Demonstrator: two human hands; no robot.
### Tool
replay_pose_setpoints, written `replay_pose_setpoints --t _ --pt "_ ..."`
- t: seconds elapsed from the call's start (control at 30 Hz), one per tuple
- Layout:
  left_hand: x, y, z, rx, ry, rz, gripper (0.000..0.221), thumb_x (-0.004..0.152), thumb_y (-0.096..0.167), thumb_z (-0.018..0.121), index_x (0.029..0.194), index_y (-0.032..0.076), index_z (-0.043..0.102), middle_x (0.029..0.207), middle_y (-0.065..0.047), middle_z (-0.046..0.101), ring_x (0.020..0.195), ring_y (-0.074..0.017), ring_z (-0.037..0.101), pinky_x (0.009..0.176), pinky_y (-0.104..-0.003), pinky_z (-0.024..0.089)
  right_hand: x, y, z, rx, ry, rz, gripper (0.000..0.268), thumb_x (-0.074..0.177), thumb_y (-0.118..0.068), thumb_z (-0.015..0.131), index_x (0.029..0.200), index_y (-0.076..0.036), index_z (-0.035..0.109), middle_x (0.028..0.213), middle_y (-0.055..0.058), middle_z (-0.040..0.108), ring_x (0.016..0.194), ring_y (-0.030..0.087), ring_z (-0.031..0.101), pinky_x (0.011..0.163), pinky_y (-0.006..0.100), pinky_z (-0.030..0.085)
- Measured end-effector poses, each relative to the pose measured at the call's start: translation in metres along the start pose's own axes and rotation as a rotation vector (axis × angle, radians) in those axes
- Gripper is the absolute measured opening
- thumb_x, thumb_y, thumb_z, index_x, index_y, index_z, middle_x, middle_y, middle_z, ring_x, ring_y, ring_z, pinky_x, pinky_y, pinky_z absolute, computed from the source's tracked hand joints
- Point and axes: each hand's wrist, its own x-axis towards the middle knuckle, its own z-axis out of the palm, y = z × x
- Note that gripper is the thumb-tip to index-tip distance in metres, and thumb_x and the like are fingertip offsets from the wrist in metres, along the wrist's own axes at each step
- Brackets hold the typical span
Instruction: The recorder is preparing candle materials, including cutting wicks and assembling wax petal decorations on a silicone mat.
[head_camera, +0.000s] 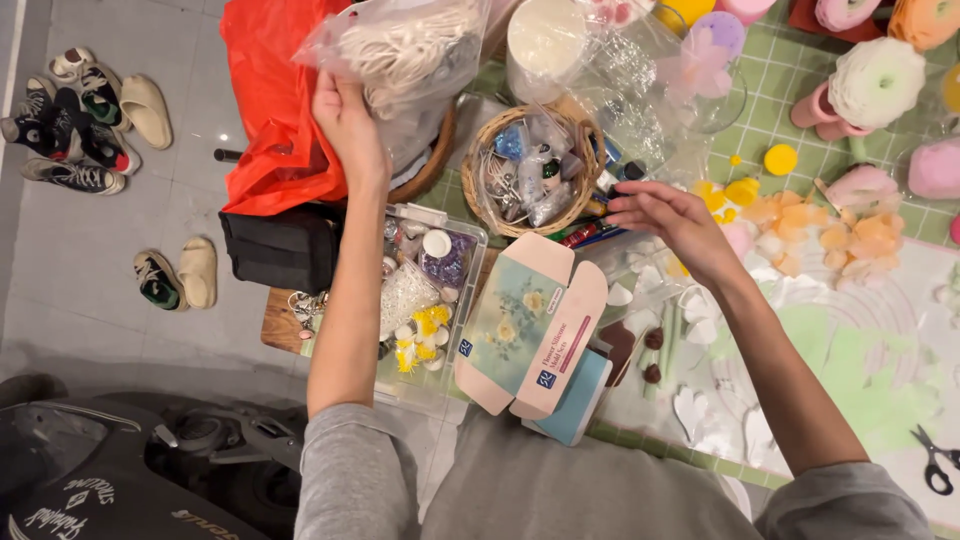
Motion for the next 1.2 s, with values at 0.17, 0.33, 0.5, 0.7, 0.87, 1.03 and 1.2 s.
replay_pose_setpoints --t 0.17,0.33,0.5,0.7,0.87,1.03,1.2 --pt "-0.074 0.035 0.042 0.15 0.096 -0.009 0.021 0.106 0.005 0.052 0.12 -0.003 0.066 0.087 -0.001 0.062 0.07 -0.0067 0.049 0.061 -0.025 0.038 -0.017 -0.038 0.039 0.282 -0.133 -0.003 0.061 0.105 -0.043 0.046 0.15 -0.001 0.046 0.138 0.02 0.062 0.125 0.034 0.063 0.107 0.047 0.051" --pt "-0.182 0.061 0.102 0.341 -0.314 -0.023 0.02 0.108 0.011 0.051 0.11 0.0 0.067 0.115 -0.011 0.07 0.091 -0.0126 0.059 0.082 -0.03 0.05 -0.026 -0.062 0.071 0.936 -0.449 0.065 0.09 0.092 -0.074 0.043 0.156 -0.01 0.041 0.153 0.019 0.052 0.135 0.046 0.056 0.107 0.06 0.047" --pt "-0.189 0.122 0.146 0.468 -1.025 0.26 0.035 0.082 0.022 0.077 0.111 0.004 0.073 0.125 -0.013 0.07 0.124 -0.0278 0.063 0.109 -0.054 0.046 -0.033 -0.05 0.066 0.98 -0.332 0.03 0.088 0.094 -0.073 0.045 0.155 -0.01 0.042 0.152 0.019 0.053 0.134 0.046 0.056 0.107 0.06 0.047" --pt "-0.1 0.054 0.082 1.064 -0.427 0.146 0.027 0.095 0.006 0.063 0.12 -0.004 0.068 0.114 -0.023 0.071 0.104 -0.04 0.069 0.091 -0.047 0.054 -0.072 0.002 0.043 1.046 -0.176 0.008 0.085 0.097 -0.071 0.047 0.154 -0.008 0.043 0.152 0.02 0.054 0.134 0.045 0.056 0.108 0.06 0.047" --pt "-0.087 -0.021 0.052 1.341 -0.637 -0.234 0.031 0.086 -0.001 0.062 0.116 -0.003 0.067 0.099 -0.031 0.07 0.091 -0.0442 0.071 0.087 -0.052 0.055 -0.087 0.047 0.002 1.071 -0.086 -0.037 0.083 0.099 -0.07 0.048 0.153 -0.008 0.044 0.152 0.02 0.055 0.133 0.045 0.056 0.109 0.061 0.047" --pt "-0.055 -0.038 0.049 1.349 -0.742 -0.267 0.02 0.083 -0.001 0.063 0.094 0.002 0.078 0.094 -0.03 0.071 0.093 -0.0454 0.07 0.092 -0.052 0.052 -0.104 0.091 -0.03 1.1 -0.001 -0.049 0.08 0.102 -0.069 0.05 0.152 -0.007 0.045 0.152 0.021 0.055 0.133 0.045 0.057 0.109 0.061 0.047" --pt "-0.01 -0.174 0.045 1.403 -0.993 -0.147 0.021 0.082 -0.002 0.06 0.099 -0.003 0.073 0.103 -0.03 0.071 0.104 -0.0425 0.07 0.092 -0.051 0.054 -0.113 0.12 -0.061 1.116 0.082 -0.052 0.078 0.104 -0.068 0.051 0.152 -0.006 0.046 0.151 0.021 0.056 0.132 0.045 0.057 0.11 0.061 0.047"
